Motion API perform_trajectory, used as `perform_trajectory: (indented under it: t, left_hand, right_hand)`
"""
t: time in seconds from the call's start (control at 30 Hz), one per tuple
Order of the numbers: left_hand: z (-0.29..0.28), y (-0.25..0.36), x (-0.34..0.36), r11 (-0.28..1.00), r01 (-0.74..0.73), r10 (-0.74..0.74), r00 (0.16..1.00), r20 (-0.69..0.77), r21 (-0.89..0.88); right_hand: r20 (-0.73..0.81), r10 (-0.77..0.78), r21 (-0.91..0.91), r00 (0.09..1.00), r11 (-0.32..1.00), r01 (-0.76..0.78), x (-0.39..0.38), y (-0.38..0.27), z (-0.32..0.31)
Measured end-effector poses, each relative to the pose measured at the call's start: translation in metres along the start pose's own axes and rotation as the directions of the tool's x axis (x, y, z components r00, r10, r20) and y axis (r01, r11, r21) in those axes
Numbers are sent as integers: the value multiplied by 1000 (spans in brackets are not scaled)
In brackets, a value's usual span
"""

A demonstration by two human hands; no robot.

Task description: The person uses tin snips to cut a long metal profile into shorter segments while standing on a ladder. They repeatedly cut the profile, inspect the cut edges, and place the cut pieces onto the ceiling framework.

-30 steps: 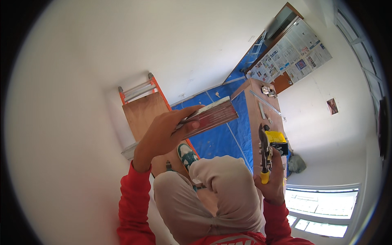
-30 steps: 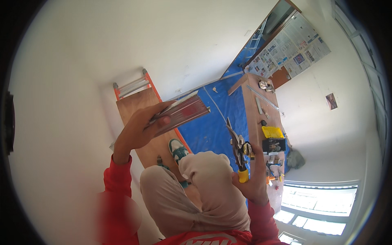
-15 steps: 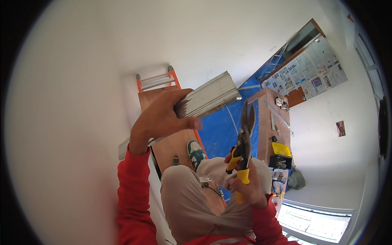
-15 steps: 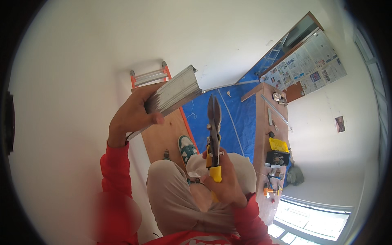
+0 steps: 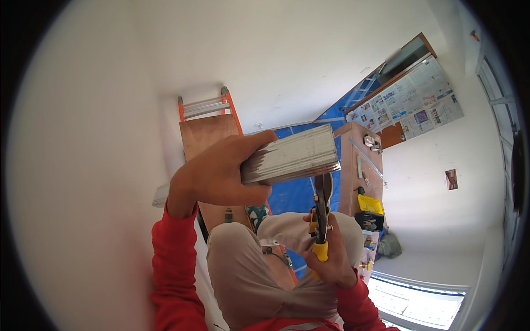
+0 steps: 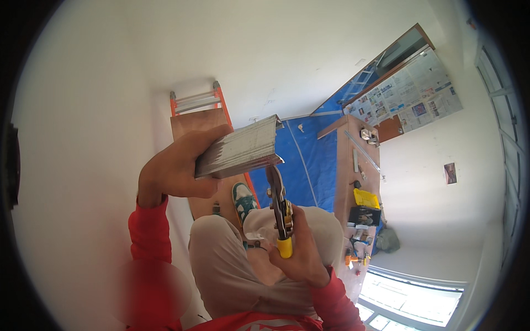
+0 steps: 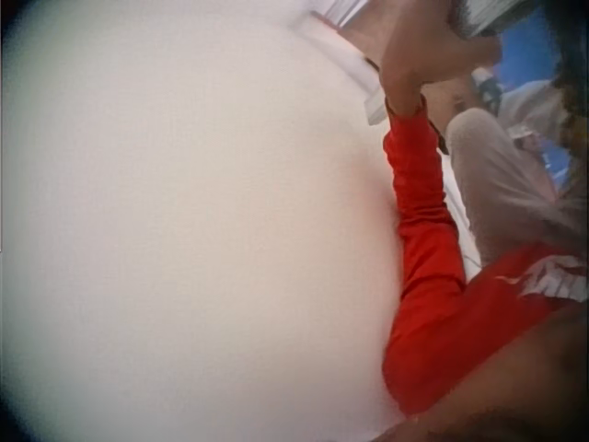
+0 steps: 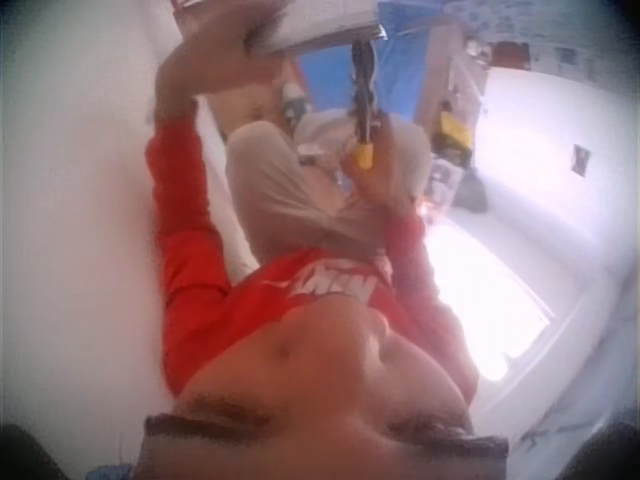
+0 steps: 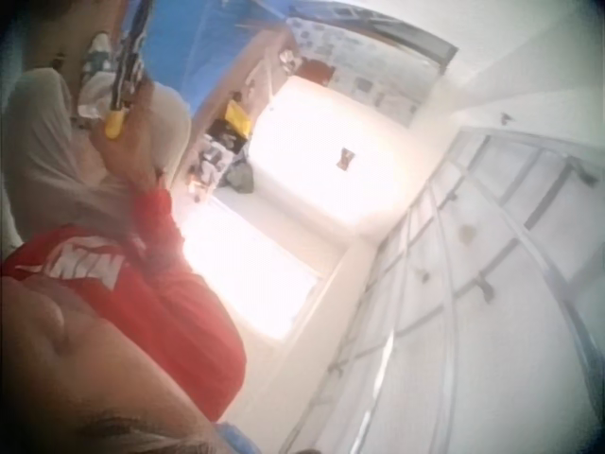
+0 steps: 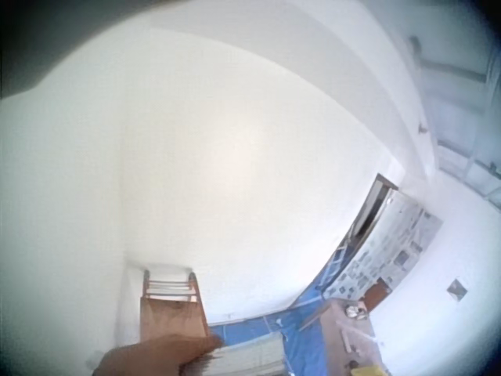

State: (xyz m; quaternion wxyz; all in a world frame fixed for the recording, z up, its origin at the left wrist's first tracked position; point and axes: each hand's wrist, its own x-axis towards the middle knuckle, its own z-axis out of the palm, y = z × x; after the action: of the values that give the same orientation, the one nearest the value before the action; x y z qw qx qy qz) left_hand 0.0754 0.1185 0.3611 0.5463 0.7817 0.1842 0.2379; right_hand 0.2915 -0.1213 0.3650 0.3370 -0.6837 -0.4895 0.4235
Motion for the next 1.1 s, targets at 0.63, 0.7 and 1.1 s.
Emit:
perform_trajectory:
  t: [0.63, 0.7, 1.1]
  left_hand:
    - [18, 104, 49, 870, -146, 149, 988, 32, 471]
    - [22, 104, 50, 856, -186, 180, 982, 61, 483]
    - [76, 56, 47, 873, -237, 230, 971, 70, 426]
  right_hand:
    - [-376, -210, -291, 902, 951, 101, -76, -17, -88]
    - [-379, -274, -437, 884, 895, 90, -69, -3, -88]
    - [-260, -157, -344, 953, 937, 61, -61, 63, -60]
